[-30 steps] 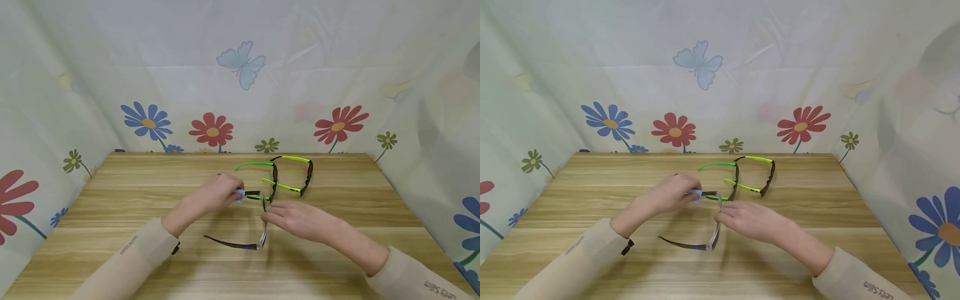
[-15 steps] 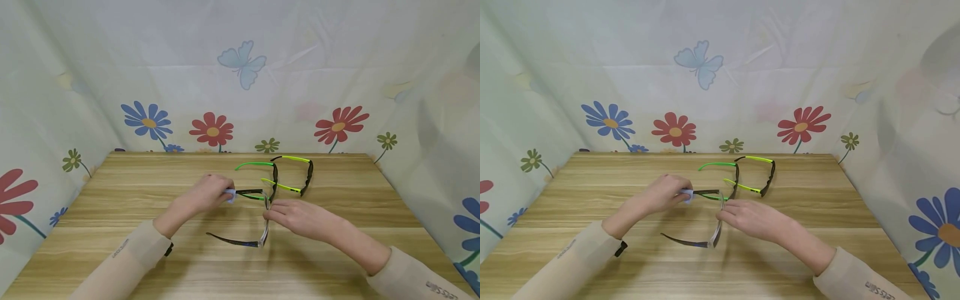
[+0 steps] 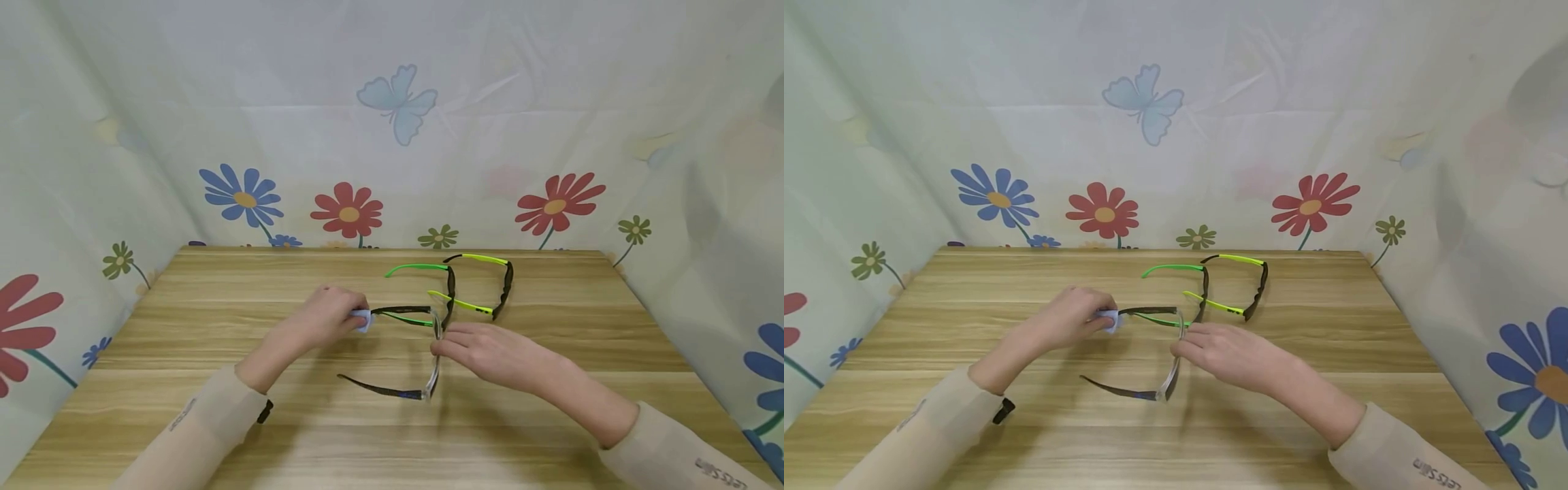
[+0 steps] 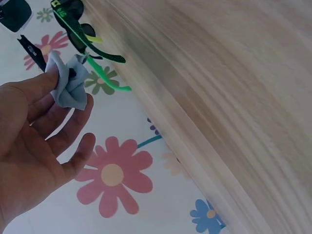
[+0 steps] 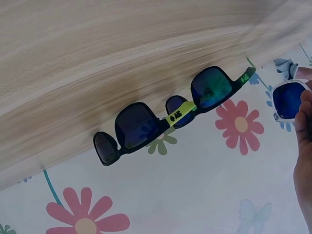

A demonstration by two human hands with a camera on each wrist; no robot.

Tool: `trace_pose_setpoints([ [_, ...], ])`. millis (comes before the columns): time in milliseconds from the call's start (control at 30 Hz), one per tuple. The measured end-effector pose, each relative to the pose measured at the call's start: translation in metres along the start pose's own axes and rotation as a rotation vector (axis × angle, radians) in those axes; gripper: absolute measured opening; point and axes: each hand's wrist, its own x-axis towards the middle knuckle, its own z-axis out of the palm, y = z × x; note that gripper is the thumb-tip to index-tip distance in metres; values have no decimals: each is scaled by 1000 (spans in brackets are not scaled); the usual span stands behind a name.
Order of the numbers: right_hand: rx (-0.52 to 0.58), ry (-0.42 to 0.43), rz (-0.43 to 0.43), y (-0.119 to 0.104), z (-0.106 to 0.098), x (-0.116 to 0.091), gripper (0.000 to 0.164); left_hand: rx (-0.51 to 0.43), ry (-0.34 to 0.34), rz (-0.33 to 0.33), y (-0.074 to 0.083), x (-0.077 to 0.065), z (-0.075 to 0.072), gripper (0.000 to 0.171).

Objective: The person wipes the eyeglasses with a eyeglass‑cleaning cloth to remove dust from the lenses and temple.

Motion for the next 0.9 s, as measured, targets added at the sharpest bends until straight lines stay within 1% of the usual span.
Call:
trace_pose_setpoints([
  [100,28,7,20,1,1,-2,34,20,7,-8,-11,-7,0,11],
  [267,72,60,68,8,4,-6,41,13,-8,-78,-30,-22,-7,9],
  [400,99,112,85,14,9,-5,41,11,-36,-109,-38,-30,-15,10],
  [533,106,151,113,20,13,0,34,-7,-67,-127,-39,-33,-18,12],
  [667,79,149,147,25,18,6,26,-10,-74,-134,-36,-36,-21,13],
  [733,67,141,160,28,20,9,23,-4,-87,-149,-34,-38,-23,13],
  [800,64,131,168,30,21,12,20,-4,-120,-168,-32,-40,-24,12],
  [900,58,110,182,34,23,15,17,-14,-205,-202,-27,-44,-27,11],
])
